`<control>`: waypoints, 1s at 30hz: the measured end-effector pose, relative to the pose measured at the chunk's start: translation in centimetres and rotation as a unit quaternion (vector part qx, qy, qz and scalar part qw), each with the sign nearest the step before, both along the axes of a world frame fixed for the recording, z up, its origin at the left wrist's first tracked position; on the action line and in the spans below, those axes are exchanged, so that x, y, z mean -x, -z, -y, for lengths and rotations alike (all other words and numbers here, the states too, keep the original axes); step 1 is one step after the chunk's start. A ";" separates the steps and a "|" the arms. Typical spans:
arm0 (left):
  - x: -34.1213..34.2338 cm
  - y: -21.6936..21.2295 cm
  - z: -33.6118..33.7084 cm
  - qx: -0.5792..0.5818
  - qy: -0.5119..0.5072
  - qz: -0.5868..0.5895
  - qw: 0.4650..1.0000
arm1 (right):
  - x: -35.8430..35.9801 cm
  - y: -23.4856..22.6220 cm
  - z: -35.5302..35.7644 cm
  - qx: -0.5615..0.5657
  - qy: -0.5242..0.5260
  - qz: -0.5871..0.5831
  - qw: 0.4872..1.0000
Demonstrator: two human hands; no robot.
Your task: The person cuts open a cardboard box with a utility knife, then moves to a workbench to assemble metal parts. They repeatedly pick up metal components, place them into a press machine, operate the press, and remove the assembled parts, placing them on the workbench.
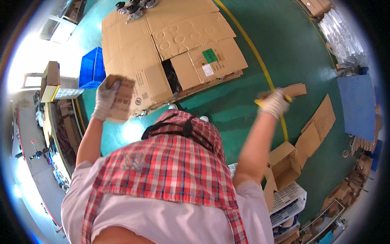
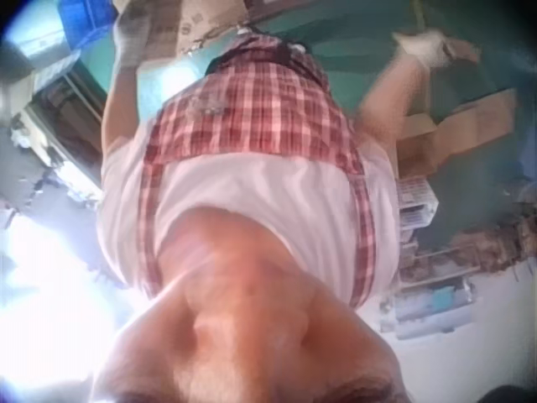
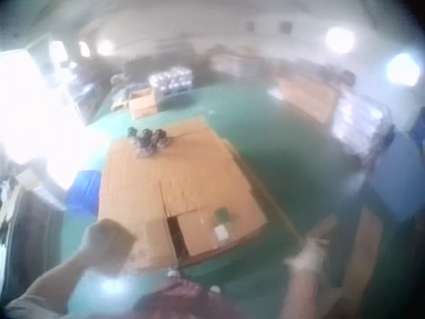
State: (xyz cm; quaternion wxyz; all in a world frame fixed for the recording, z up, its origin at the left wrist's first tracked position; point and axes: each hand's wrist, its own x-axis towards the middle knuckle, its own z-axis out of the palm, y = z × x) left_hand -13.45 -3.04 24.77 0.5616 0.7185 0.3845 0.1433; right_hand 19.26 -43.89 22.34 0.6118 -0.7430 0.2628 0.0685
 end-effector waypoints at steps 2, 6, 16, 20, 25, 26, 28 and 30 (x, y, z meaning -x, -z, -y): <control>0.7 0.8 -3.2 -0.100 0.023 0.011 0.995 | -5.1 5.9 10.5 0.135 0.062 0.101 0.984; -3.3 -1.0 1.0 -0.259 0.201 -0.148 0.933 | -3.2 9.9 14.8 0.468 -0.020 0.114 0.876; -11.1 5.3 8.1 -0.441 0.521 -0.274 0.677 | 17.4 11.6 -14.1 -0.227 -0.486 -0.044 0.843; -10.4 7.2 5.0 -0.536 0.364 -0.067 0.759 | 17.6 15.4 -18.2 -0.305 -0.357 -0.167 0.867; -9.1 14.1 -1.8 -0.539 0.180 -0.036 0.822 | 18.1 26.4 -23.7 -0.308 -0.152 -0.242 0.908; -8.5 16.9 -3.4 -0.534 0.200 -0.064 0.819 | 18.5 29.8 -24.6 -0.283 -0.103 -0.259 0.918; -7.6 21.7 -6.0 -0.513 0.248 -0.127 0.812 | 19.1 34.8 -25.5 -0.231 -0.026 -0.315 0.920; -7.4 25.0 -7.8 -0.481 0.303 -0.193 0.800 | 19.8 36.7 -26.2 -0.255 0.012 -0.312 0.915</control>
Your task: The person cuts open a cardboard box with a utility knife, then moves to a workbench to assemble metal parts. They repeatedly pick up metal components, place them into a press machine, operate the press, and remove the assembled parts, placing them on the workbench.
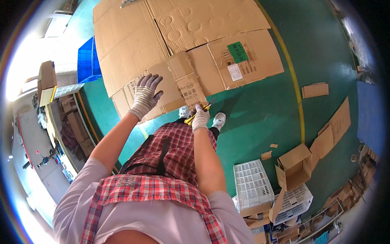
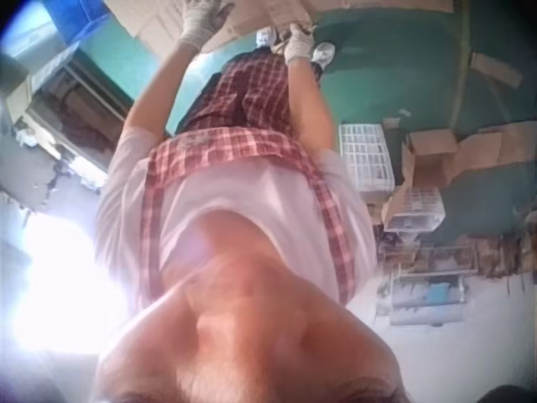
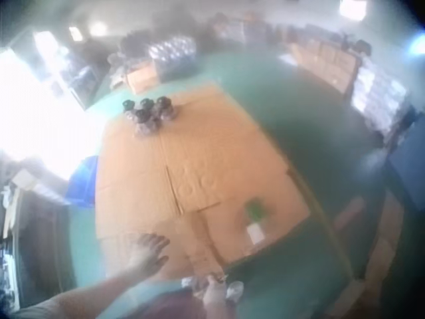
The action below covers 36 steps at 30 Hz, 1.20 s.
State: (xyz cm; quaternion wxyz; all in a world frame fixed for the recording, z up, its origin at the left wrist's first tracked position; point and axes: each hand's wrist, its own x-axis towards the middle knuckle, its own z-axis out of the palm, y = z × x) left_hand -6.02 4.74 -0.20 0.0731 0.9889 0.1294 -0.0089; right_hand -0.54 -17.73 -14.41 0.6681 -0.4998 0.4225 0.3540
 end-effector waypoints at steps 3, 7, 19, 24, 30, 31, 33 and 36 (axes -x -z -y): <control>-0.7 3.5 -0.9 -0.019 0.038 -0.097 0.994 | 0.6 0.5 -0.5 -0.002 0.037 -0.013 0.999; -4.1 5.4 -1.0 -0.024 0.109 -0.164 0.980 | 1.1 1.6 -0.2 0.029 0.015 -0.013 0.999; -8.8 9.9 -2.4 -0.055 0.171 -0.227 0.957 | 1.1 -1.0 0.1 0.055 -0.032 0.036 0.997; -8.6 10.3 -2.6 -0.059 0.204 -0.210 0.954 | 0.7 -0.8 0.7 0.049 -0.036 0.021 0.998; -9.8 2.6 1.8 -0.037 0.263 -0.125 0.956 | -0.9 -6.3 3.1 0.073 -0.136 0.185 0.971; -10.3 -0.3 3.0 -0.023 0.298 -0.103 0.949 | -1.6 -7.3 4.0 0.074 -0.186 0.220 0.955; -11.3 -5.2 4.7 0.017 0.304 -0.151 0.940 | -3.4 -10.5 5.5 0.076 -0.290 0.290 0.909; -12.0 -9.3 5.2 0.194 0.157 -0.317 0.915 | -6.2 -16.9 5.8 0.128 -0.388 0.343 0.846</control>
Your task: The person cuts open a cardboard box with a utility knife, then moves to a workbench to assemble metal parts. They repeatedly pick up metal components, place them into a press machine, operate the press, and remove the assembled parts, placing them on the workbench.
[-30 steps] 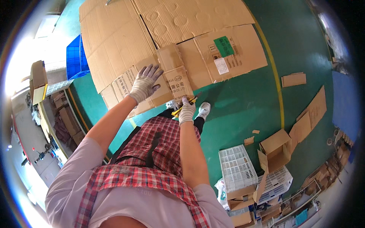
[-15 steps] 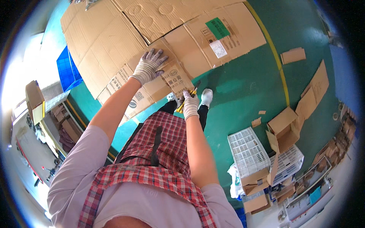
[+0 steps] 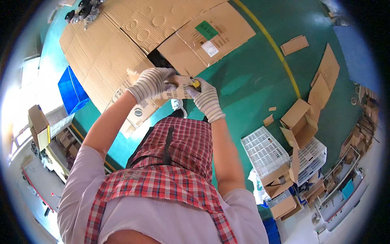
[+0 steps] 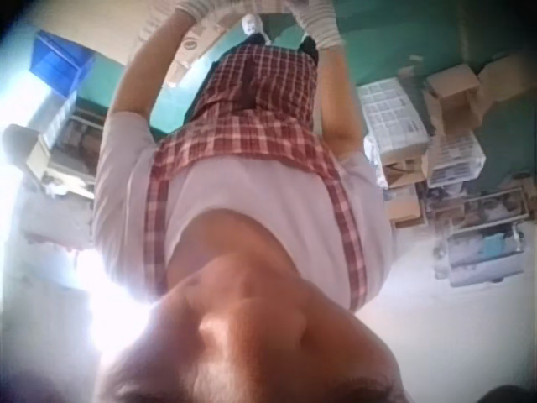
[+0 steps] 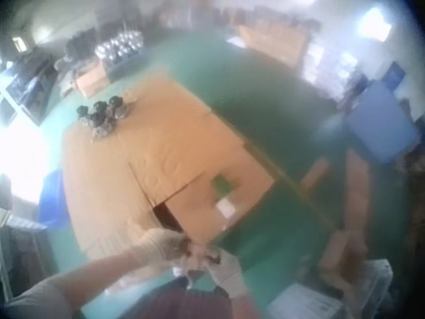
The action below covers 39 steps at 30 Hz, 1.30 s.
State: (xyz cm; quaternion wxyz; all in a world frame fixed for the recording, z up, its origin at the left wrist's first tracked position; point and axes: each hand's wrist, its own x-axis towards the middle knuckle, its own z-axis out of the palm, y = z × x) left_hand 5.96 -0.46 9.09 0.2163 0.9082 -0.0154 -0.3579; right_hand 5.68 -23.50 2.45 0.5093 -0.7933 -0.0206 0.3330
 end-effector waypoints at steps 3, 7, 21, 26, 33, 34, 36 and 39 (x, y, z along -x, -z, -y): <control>1.4 0.3 -2.3 0.103 -0.105 0.063 0.987 | -1.1 -1.9 -0.7 -0.057 0.110 0.084 0.989; 4.3 2.1 -5.7 0.172 -0.308 0.048 0.934 | -2.3 -7.0 -1.4 -0.163 0.281 -0.074 0.943; 14.4 15.7 -34.9 -0.104 -0.465 0.146 0.867 | -0.8 7.6 -18.4 0.064 -0.244 0.047 0.967; 12.4 20.6 -35.8 -0.287 -0.464 0.239 0.803 | -2.9 7.2 -35.1 0.142 -0.367 0.246 0.886; 12.0 24.8 -35.8 -0.294 -0.463 0.253 0.797 | -3.0 11.3 -50.7 0.203 -0.438 0.259 0.837; 12.1 25.2 -36.0 -0.299 -0.467 0.244 0.795 | -2.8 11.2 -52.2 0.217 -0.459 0.260 0.821; 12.2 26.0 -36.5 -0.302 -0.475 0.271 0.781 | -2.3 11.3 -54.6 0.211 -0.451 0.239 0.834; 12.6 26.3 -35.8 -0.307 -0.477 0.274 0.777 | -1.8 11.4 -56.8 0.239 -0.439 0.177 0.848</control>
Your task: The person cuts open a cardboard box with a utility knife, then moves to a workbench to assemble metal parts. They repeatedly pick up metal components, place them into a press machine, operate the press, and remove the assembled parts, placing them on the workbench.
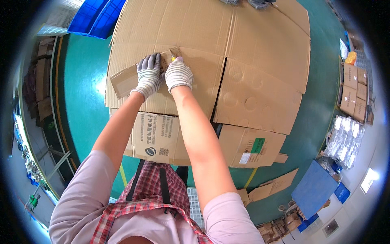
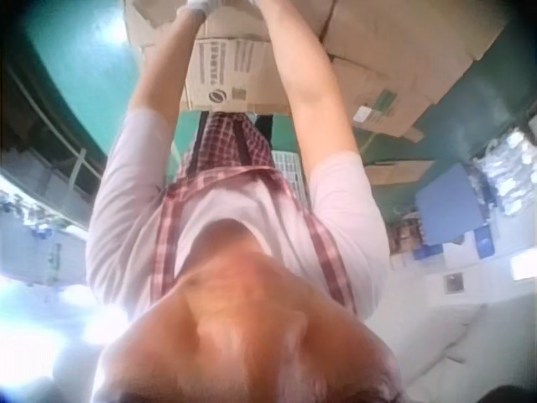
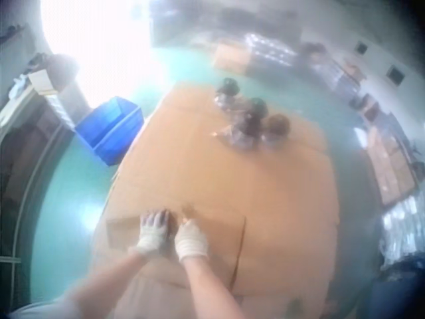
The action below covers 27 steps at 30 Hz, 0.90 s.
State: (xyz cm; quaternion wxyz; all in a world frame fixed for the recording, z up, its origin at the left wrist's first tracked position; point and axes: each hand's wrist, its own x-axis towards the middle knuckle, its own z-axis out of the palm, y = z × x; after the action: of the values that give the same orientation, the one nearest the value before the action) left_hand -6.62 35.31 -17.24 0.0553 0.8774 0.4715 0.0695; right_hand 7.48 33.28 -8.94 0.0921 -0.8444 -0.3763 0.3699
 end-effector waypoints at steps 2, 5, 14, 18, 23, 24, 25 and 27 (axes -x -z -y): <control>-0.1 0.3 -0.2 -0.014 -0.001 0.010 1.000 | 0.1 -0.1 -0.5 0.033 0.021 -0.020 0.999; -0.3 0.2 0.1 -0.016 -0.007 0.005 1.000 | 0.4 -1.1 -0.4 0.056 0.051 -0.035 0.997; -0.8 -1.0 0.3 0.020 -0.017 -0.006 1.000 | 0.0 -2.1 3.6 0.127 0.126 -0.074 0.981; -0.8 -0.7 -0.2 0.008 -0.018 -0.006 1.000 | -0.3 -1.5 5.7 0.125 0.110 -0.071 0.983; -1.6 -2.1 -0.6 0.051 -0.038 -0.040 0.997 | -0.4 -1.6 8.7 0.121 -0.025 0.006 0.992; -1.6 -2.7 -0.8 0.066 -0.042 -0.044 0.996 | -0.2 -3.2 8.8 0.089 0.032 -0.029 0.995; -2.4 -5.1 -0.9 0.102 -0.063 -0.089 0.989 | -0.1 -4.9 9.0 0.057 0.093 -0.066 0.992; -2.8 -7.6 -2.2 0.158 -0.068 -0.122 0.978 | 0.1 -6.9 10.5 -0.047 0.089 -0.009 0.995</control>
State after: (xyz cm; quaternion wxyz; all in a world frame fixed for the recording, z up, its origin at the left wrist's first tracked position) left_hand -3.83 37.46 -9.63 0.1303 0.8256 0.5380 -0.1093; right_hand 7.36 22.75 -2.00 0.1676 -0.8658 -0.3160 0.3498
